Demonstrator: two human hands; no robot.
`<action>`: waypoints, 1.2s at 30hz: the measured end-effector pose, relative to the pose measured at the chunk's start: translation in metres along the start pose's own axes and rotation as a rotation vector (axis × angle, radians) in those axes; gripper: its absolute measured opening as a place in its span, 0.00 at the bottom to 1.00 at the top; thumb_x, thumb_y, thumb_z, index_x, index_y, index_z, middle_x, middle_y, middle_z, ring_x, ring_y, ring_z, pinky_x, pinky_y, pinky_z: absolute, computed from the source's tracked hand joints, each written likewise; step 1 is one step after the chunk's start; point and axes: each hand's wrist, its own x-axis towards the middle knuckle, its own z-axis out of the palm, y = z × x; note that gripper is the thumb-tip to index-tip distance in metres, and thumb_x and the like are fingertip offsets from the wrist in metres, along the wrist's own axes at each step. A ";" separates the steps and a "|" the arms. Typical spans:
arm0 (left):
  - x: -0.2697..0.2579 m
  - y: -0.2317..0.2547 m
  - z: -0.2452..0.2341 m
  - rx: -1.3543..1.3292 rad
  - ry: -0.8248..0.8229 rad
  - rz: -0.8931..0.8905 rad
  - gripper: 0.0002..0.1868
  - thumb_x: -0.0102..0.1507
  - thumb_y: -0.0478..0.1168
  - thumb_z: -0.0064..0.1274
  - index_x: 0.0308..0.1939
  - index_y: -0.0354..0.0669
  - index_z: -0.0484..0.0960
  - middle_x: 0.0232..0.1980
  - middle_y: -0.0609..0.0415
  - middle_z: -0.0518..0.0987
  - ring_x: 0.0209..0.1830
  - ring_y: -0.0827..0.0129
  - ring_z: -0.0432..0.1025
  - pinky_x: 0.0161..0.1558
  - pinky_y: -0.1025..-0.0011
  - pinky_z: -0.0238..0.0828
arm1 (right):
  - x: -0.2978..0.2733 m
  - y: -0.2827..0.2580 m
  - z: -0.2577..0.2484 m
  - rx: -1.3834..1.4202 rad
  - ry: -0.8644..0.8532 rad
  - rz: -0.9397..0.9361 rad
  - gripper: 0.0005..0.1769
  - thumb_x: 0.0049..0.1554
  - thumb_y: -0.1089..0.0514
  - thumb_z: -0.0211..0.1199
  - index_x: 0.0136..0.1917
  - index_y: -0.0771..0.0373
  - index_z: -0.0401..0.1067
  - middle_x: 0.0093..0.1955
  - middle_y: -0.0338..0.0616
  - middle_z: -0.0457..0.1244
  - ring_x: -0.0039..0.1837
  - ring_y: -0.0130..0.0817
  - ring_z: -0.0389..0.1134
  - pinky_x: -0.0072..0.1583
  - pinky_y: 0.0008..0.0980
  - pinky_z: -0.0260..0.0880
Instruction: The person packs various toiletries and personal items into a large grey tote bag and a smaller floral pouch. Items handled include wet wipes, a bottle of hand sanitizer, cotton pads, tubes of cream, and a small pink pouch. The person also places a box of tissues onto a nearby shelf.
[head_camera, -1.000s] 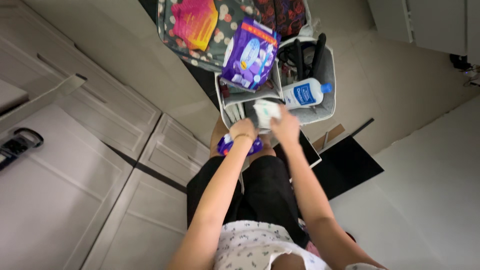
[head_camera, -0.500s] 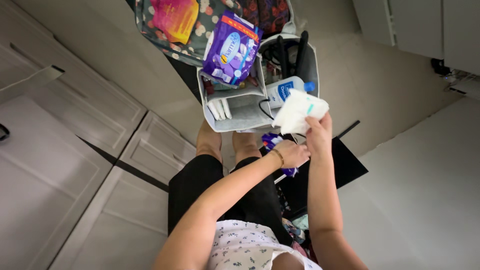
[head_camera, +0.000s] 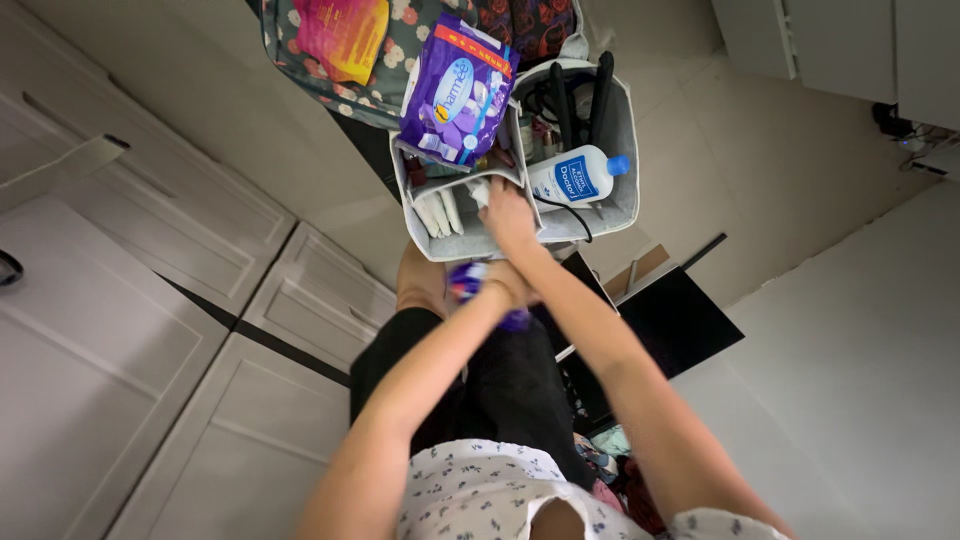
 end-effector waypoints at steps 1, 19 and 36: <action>-0.007 -0.022 -0.013 0.033 -0.104 -0.061 0.31 0.65 0.64 0.43 0.67 0.55 0.74 0.71 0.52 0.71 0.69 0.57 0.67 0.66 0.61 0.61 | 0.010 -0.001 0.022 0.017 -0.017 0.047 0.41 0.51 0.51 0.69 0.70 0.72 0.56 0.58 0.63 0.63 0.52 0.54 0.72 0.50 0.41 0.75; -0.154 -0.065 -0.221 -0.638 0.558 -0.214 0.21 0.56 0.51 0.69 0.33 0.38 0.80 0.28 0.51 0.80 0.28 0.67 0.74 0.35 0.69 0.71 | -0.013 0.001 -0.061 0.906 -0.127 -0.024 0.18 0.63 0.48 0.62 0.56 0.65 0.75 0.52 0.52 0.69 0.54 0.43 0.71 0.57 0.38 0.70; -0.140 -0.046 -0.234 -0.884 0.727 0.141 0.10 0.70 0.43 0.54 0.46 0.38 0.79 0.41 0.56 0.69 0.38 0.75 0.63 0.43 0.76 0.63 | -0.085 -0.067 -0.111 0.604 0.296 -0.276 0.18 0.50 0.64 0.69 0.56 0.60 0.78 0.51 0.47 0.69 0.48 0.45 0.72 0.48 0.37 0.74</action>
